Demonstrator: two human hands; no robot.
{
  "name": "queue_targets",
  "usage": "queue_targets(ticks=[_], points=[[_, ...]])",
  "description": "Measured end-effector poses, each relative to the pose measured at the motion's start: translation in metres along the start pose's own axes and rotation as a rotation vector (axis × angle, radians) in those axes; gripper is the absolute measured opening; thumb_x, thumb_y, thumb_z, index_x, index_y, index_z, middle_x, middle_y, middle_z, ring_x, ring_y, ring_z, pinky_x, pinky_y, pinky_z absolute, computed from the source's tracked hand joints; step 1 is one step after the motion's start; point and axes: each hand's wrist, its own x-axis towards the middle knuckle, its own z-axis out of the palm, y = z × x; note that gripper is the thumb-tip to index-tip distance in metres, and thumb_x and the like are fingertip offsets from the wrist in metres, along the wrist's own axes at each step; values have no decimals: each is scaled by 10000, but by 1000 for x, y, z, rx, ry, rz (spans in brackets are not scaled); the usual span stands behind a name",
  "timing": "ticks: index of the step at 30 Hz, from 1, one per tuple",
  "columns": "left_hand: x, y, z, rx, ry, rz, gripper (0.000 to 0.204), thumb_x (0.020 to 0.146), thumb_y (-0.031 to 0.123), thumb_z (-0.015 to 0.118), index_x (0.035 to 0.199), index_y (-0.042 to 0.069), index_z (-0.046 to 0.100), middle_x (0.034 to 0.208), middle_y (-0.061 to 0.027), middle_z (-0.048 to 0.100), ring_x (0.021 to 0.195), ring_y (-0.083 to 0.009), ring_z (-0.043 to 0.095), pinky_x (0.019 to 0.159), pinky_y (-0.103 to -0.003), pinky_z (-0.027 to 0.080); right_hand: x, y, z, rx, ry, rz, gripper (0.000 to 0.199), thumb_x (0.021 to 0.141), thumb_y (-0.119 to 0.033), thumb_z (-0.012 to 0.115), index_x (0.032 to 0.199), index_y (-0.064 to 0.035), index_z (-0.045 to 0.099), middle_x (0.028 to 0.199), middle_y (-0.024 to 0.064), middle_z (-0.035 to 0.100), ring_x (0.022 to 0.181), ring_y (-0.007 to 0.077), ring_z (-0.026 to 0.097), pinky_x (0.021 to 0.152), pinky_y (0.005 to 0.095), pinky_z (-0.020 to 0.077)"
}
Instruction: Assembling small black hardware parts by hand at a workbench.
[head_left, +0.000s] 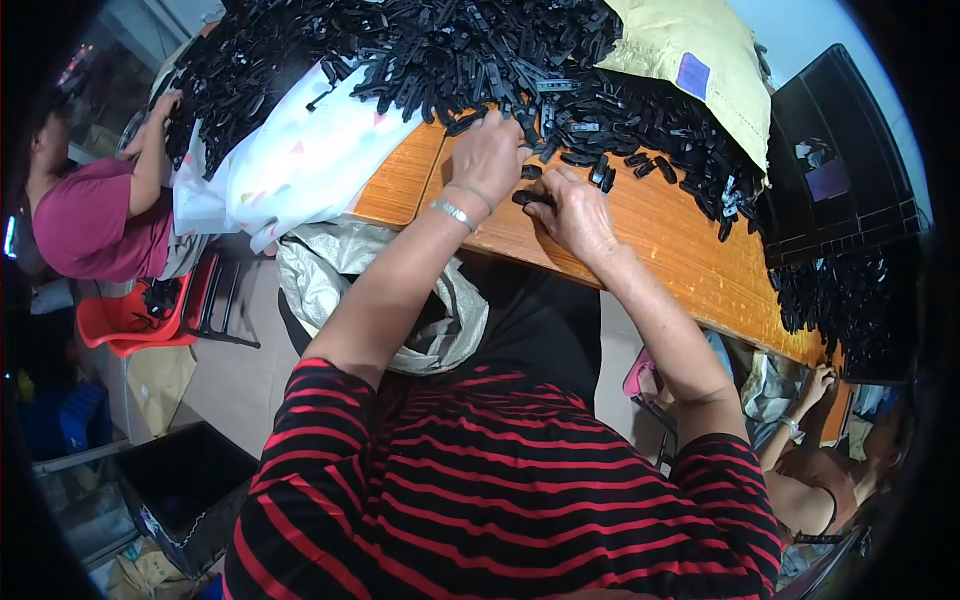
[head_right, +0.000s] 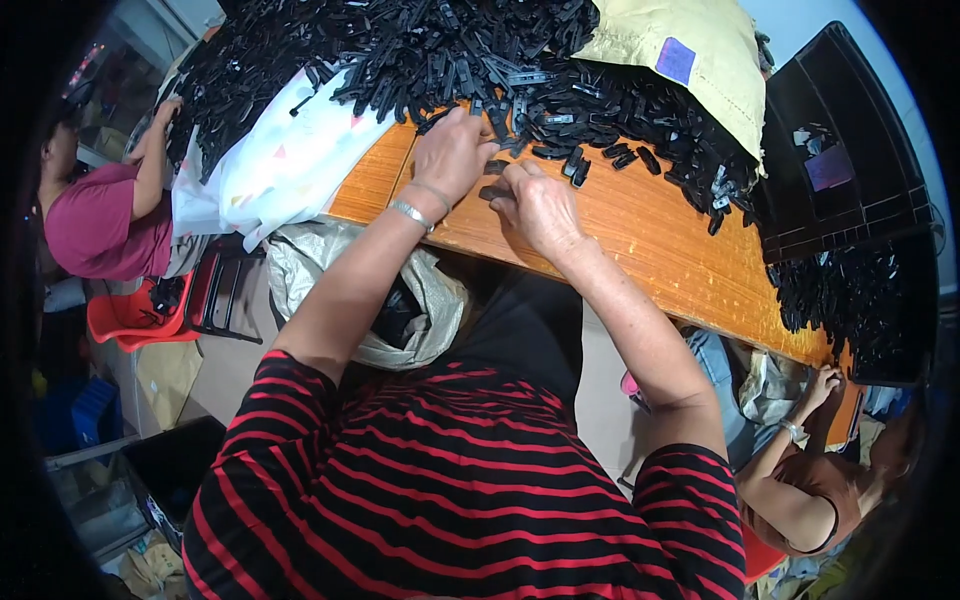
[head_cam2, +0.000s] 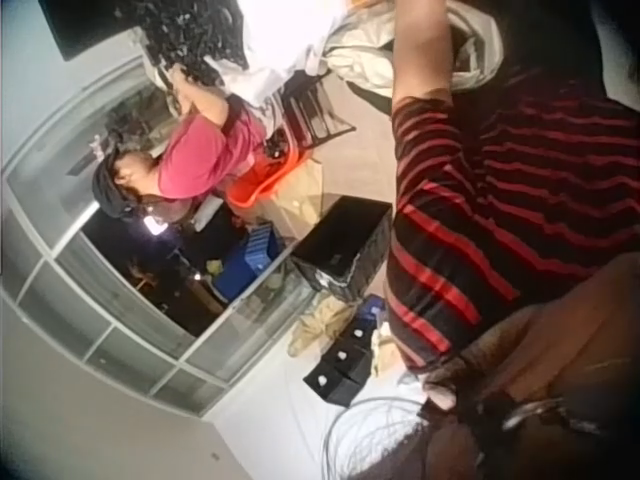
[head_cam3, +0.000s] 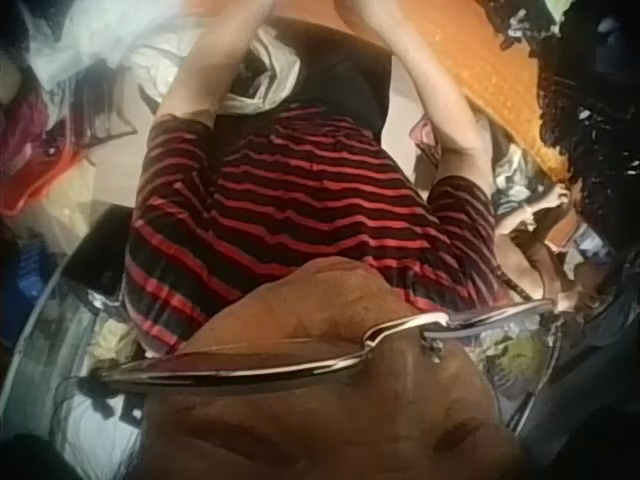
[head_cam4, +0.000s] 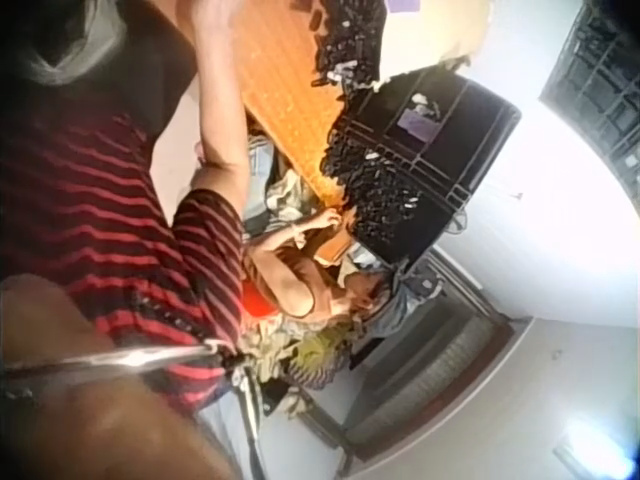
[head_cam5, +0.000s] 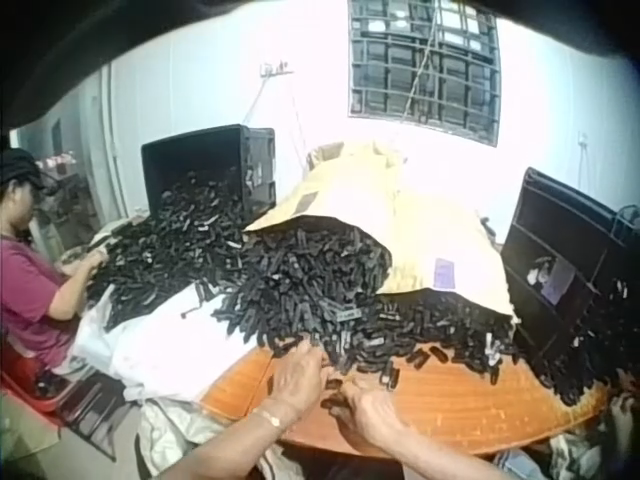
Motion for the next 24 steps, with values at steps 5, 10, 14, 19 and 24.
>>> queue_targets(ticks=[5, 10, 14, 19, 24], points=[[12, -15, -4, 64, -207, -69, 187, 759, 237, 694, 812, 62, 660, 875, -109, 619, 812, -307, 606, 720, -410, 486, 3, -7, 6, 25, -15, 18, 207, 730, -165, 724, 859, -55, 606, 863, 142, 604, 768, 346, 615, 659, 421, 501], [-7, -28, -29, 53, -230, -194, 184, 785, 216, 669, 810, 34, 652, 820, -97, 626, 775, -258, 620, 691, -366, 487, 3, -9, -4, 27, -2, 1, 205, 762, -171, 699, 896, -44, 610, 861, 141, 614, 777, 335, 617, 676, 401, 499], [-30, -35, -46, -907, -345, -504, 193, 870, 172, 622, 872, -21, 634, 748, -20, 592, 668, -89, 549, 608, -232, 453, 8, -12, -9, 239, 151, 102, 173, 808, -107, 665, 959, -34, 619, 833, 92, 595, 687, 205, 571, 644, 319, 475], [-38, -32, -50, -1191, -569, -553, 174, 900, 187, 592, 951, 22, 610, 771, -31, 625, 652, -63, 567, 579, -192, 456, 14, -28, -24, 313, 169, -13, 166, 845, -36, 613, 1008, -3, 599, 890, 75, 591, 655, 117, 557, 585, 242, 461], [-32, -17, -57, -1170, -508, -572, 184, 889, 204, 617, 948, 31, 596, 754, -23, 637, 615, -52, 587, 518, -168, 462, 9, -17, -28, 555, -27, 111, 90, 894, -81, 594, 909, 6, 573, 680, 15, 562, 500, 53, 499, 475, 207, 412]])
